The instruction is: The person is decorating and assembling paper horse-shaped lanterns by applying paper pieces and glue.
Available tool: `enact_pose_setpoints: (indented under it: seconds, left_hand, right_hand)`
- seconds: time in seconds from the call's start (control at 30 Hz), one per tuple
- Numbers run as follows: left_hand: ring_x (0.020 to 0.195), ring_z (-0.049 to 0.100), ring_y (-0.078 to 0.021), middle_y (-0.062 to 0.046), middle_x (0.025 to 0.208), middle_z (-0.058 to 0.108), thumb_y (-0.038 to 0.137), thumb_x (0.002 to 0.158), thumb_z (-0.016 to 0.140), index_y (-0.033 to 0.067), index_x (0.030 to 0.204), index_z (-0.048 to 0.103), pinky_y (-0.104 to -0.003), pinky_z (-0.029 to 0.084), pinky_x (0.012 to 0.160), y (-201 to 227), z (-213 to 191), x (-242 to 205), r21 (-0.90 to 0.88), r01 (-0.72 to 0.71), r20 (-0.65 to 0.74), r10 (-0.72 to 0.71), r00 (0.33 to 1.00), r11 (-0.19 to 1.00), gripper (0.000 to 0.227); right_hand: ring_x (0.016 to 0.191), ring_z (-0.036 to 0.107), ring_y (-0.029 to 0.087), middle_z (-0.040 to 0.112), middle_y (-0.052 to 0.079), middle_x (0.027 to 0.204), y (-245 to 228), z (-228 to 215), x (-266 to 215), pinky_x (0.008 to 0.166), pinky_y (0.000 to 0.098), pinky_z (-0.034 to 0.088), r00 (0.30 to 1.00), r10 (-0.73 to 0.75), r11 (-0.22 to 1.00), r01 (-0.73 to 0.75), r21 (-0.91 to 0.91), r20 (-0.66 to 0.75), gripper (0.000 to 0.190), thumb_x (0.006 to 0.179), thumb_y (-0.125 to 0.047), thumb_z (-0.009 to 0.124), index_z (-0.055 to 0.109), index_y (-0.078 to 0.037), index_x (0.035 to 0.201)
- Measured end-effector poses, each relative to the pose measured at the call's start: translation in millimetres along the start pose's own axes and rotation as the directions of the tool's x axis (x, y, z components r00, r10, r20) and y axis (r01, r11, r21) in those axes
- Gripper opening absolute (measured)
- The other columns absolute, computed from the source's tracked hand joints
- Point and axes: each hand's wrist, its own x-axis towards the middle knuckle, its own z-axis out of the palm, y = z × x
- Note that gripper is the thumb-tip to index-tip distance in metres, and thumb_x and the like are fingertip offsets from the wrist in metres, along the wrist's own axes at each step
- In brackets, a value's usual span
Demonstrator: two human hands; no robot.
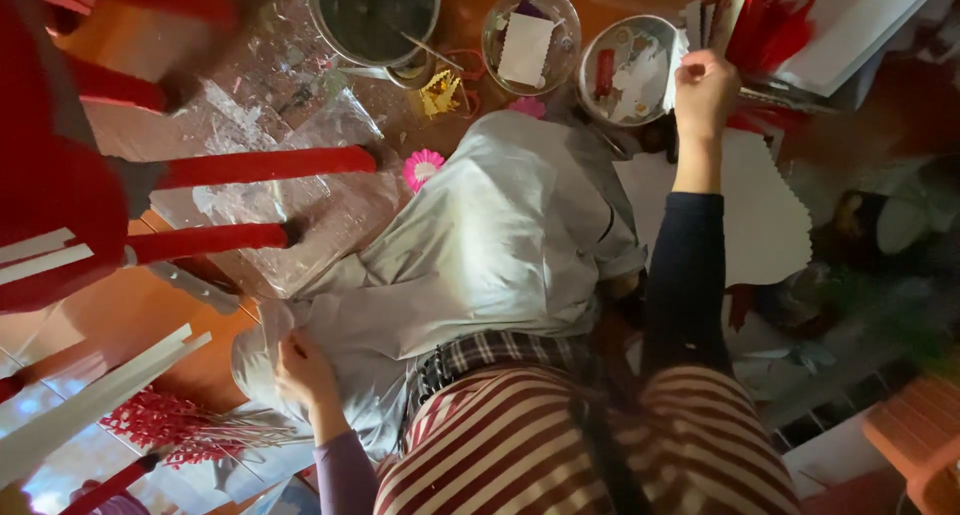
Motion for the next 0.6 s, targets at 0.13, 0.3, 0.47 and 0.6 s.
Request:
enact_pose_setpoints:
  seconds: [0.13,0.3,0.47,0.6]
  left_hand:
    - [0.066,0.069,-0.0333,-0.011,0.082,0.073,0.037,0.109,0.062,0.0177,0.104,0.076,-0.046,0.051,0.055,5,-3,1,-0.037,0.019,-0.007,-0.019,1.000,0.999,0.024]
    - [0.061,0.068,-0.0331,-0.010,0.076,0.073,0.039,0.108,0.064,0.0189,0.100,0.076,-0.047,0.050,0.050,3,1,3,0.091,0.054,0.018,-0.056,0.998,0.994,0.025]
    - [0.059,0.068,-0.0317,-0.008,0.074,0.073,0.038,0.107,0.065,0.0190,0.099,0.076,-0.046,0.049,0.048,4,2,4,0.098,0.040,0.001,-0.041,0.999,0.994,0.024]
    - [0.059,0.068,-0.0292,-0.009,0.076,0.072,0.036,0.108,0.066,0.0171,0.096,0.074,-0.043,0.051,0.049,2,4,4,0.042,0.034,-0.007,-0.034,0.999,0.999,0.024]
  right_hand:
    - [0.080,0.074,0.022,0.077,0.011,0.088,-5,-2,-3,0.072,0.0340,0.059,0.999,-0.032,0.995,0.032,-0.091,-0.006,0.012,0.087,0.005,0.075,0.074,-0.005,0.093]
    - [0.089,0.074,0.026,0.076,0.015,0.100,-6,22,-13,0.074,0.0345,0.058,0.989,-0.006,0.984,0.031,-0.173,0.145,0.018,0.089,0.008,0.068,0.075,-0.005,0.099]
    - [0.086,0.072,0.033,0.074,0.019,0.096,-35,39,-14,0.075,0.0403,0.057,0.977,-0.167,0.963,0.191,-0.189,0.135,0.011,0.087,0.004,0.072,0.075,-0.003,0.095]
    - [0.086,0.067,0.037,0.070,0.018,0.091,-73,70,-17,0.075,0.0446,0.054,0.948,-0.306,0.943,0.314,-0.113,0.085,0.004,0.088,0.000,0.075,0.074,-0.003,0.090]
